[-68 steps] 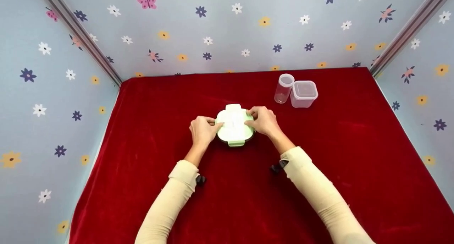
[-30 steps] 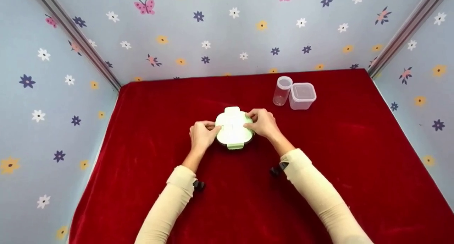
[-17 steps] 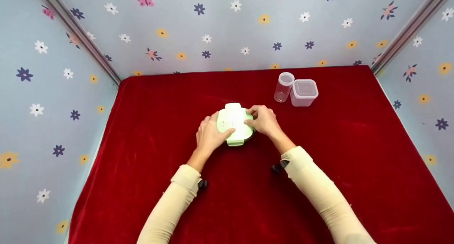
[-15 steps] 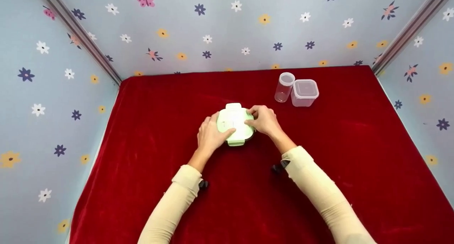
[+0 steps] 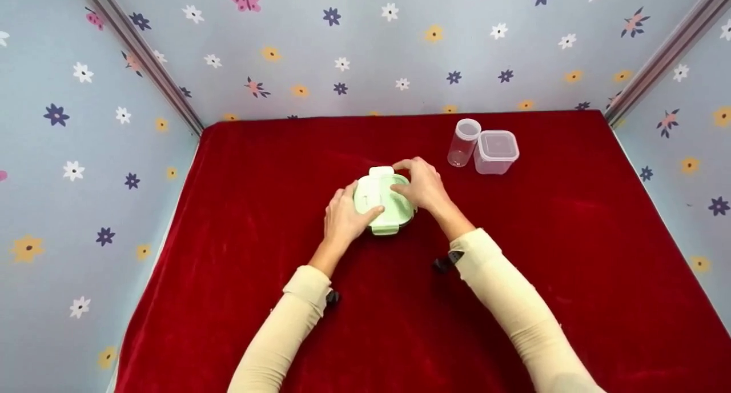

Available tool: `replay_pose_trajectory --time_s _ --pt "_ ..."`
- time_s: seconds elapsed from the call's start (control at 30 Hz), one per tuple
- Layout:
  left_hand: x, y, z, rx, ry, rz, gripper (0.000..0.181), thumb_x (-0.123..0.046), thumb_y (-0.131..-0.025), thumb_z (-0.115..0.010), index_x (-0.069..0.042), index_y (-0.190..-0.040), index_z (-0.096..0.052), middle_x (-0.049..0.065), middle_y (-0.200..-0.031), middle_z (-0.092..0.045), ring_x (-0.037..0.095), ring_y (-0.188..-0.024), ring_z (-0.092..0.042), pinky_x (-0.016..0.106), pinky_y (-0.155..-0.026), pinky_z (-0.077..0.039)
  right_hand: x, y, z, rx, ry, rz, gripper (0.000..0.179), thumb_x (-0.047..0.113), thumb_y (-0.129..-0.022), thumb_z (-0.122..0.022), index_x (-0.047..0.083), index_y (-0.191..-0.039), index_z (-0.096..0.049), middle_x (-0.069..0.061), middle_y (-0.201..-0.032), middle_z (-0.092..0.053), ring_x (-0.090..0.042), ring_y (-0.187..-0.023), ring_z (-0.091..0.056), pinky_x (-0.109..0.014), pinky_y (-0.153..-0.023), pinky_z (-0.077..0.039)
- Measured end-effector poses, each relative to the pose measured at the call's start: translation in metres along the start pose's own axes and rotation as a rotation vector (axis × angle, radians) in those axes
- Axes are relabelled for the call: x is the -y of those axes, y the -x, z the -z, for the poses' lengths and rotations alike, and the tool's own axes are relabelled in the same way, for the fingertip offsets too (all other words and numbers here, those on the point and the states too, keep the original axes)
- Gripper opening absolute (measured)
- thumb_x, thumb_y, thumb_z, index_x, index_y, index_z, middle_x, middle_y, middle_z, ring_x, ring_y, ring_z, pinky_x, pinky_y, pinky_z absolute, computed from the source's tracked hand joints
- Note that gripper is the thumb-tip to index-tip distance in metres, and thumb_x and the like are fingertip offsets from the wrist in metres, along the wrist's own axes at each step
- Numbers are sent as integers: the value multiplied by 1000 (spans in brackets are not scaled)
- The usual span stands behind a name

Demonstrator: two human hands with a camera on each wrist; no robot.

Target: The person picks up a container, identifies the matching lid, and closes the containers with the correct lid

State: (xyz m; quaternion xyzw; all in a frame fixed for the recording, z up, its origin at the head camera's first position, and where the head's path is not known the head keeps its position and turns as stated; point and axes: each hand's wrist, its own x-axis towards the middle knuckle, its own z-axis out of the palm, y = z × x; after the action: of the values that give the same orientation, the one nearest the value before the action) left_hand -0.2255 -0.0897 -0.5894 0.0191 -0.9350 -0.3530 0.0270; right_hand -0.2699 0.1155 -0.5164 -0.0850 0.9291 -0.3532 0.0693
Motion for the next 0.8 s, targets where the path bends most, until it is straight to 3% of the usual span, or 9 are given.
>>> replay_pose_trajectory --time_s 0.13,0.2,0.27,0.33,0.47,0.63,0.67,0.8 --pt "11 -7 -10 -19 -25 -13 97 -63 -86 -90 -7 -160 -60 22 -139 -72 44 -125 -72 58 -102 -64 5 -6 -1 8 -13 56 47 17 -102 -83 9 -148 -74 -18 -157 -67 -41 -150 -60 -59 -126 -51" --pt "9 -6 -8 -24 -16 -14 96 -61 -87 -91 -6 -160 -61 23 -137 -72 45 -123 -73 59 -101 -64 5 -10 -3 20 -15 87 47 18 -103 -83 9 -148 -73 -17 -157 -67 -41 -150 -61 -58 -125 -52" --pt "-2 0 3 -7 13 -8 95 -55 -87 -91 -5 -162 -59 24 -139 -72 47 -125 -72 61 -103 -63 4 -14 -7 40 -15 116 48 19 -104 -82 9 -150 -73 -16 -158 -67 -40 -149 -62 -58 -124 -53" --pt "-3 2 3 -19 2 -17 95 -57 -88 -90 -5 -161 -59 24 -137 -72 47 -123 -72 60 -101 -64 1 -17 -10 62 -8 136 49 21 -105 -81 9 -152 -71 -16 -158 -67 -39 -148 -64 -58 -122 -55" --pt "-12 7 9 -2 2 -7 95 -54 -90 -89 -5 -165 -55 25 -141 -70 47 -126 -72 61 -105 -63 -5 -22 -15 104 14 145 51 24 -108 -78 10 -155 -68 -15 -158 -68 -37 -146 -66 -57 -120 -57" --pt "-9 8 8 -2 6 -8 95 -57 -91 -88 -7 -165 -55 24 -140 -70 45 -126 -71 59 -104 -63 -10 -26 -17 127 23 143 48 25 -109 -76 9 -154 -69 -15 -155 -70 -36 -146 -66 -55 -122 -56" --pt "0 4 1 -10 9 -21 98 -62 -90 -87 -9 -166 -55 22 -139 -71 41 -125 -72 56 -103 -64 -11 -26 -17 133 26 149 48 26 -109 -76 8 -154 -69 -15 -155 -70 -36 -147 -66 -55 -122 -55" --pt "-5 6 6 18 4 8 97 -60 -91 -88 -11 -168 -53 20 -141 -69 40 -128 -70 58 -104 -64 -14 -28 -20 161 49 165 50 28 -110 -75 7 -154 -68 -15 -156 -69 -36 -149 -64 -54 -126 -53"
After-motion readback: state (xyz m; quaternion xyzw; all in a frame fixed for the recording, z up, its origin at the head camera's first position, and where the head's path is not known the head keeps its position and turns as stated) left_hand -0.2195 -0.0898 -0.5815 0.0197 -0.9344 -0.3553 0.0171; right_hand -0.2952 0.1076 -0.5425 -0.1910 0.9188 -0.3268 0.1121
